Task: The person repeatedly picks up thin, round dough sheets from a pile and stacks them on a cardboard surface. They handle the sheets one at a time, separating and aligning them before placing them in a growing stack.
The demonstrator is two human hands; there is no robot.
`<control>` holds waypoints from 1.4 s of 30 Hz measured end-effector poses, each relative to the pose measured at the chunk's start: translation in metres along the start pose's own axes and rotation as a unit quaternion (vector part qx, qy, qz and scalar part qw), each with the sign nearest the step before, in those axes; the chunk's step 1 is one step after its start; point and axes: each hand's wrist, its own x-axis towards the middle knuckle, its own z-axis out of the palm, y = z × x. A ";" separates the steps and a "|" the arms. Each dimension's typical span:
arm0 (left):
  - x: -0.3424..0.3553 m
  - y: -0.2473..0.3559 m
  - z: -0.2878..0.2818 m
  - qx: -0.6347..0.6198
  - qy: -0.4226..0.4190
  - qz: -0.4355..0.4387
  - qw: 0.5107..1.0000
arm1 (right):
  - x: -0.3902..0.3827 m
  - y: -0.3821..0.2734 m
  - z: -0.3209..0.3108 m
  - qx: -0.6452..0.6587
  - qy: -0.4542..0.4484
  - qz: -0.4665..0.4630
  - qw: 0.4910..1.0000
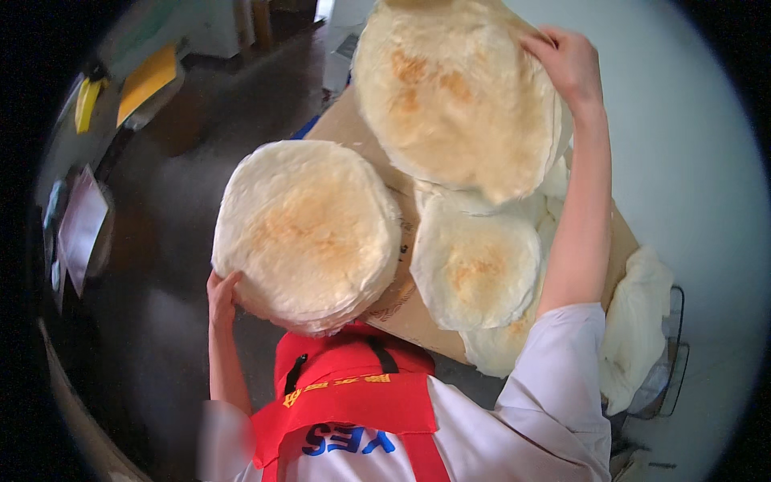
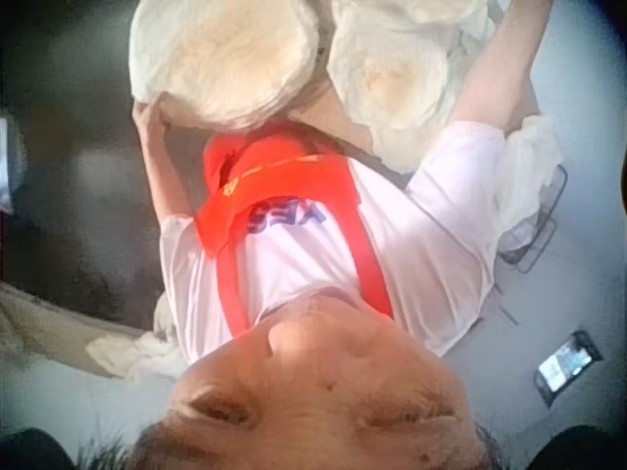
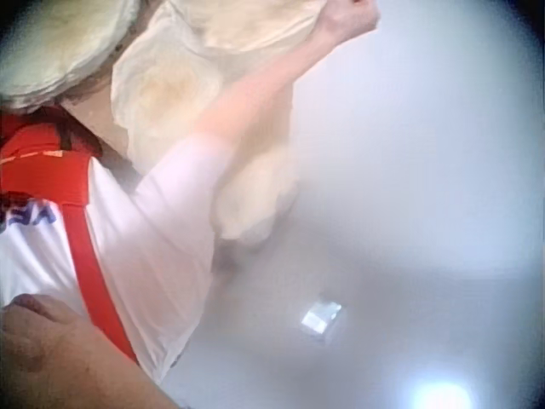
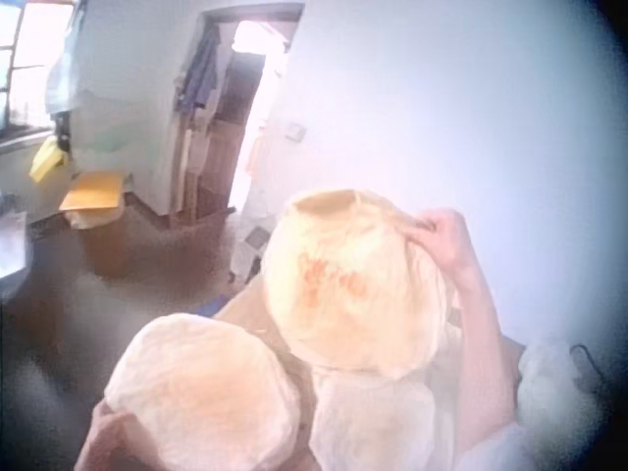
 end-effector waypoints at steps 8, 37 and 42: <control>-0.041 -0.039 -0.033 0.110 0.115 0.088 0.983 | -0.105 0.004 0.016 -0.175 0.052 -0.122 0.976; -0.092 -0.030 -0.017 -0.078 -0.011 -0.057 0.995 | -0.302 -0.150 0.254 0.250 -0.320 -0.218 0.888; -0.110 -0.028 0.003 -0.107 -0.159 -0.159 0.968 | -0.289 -0.143 0.261 0.287 -0.350 -0.209 0.867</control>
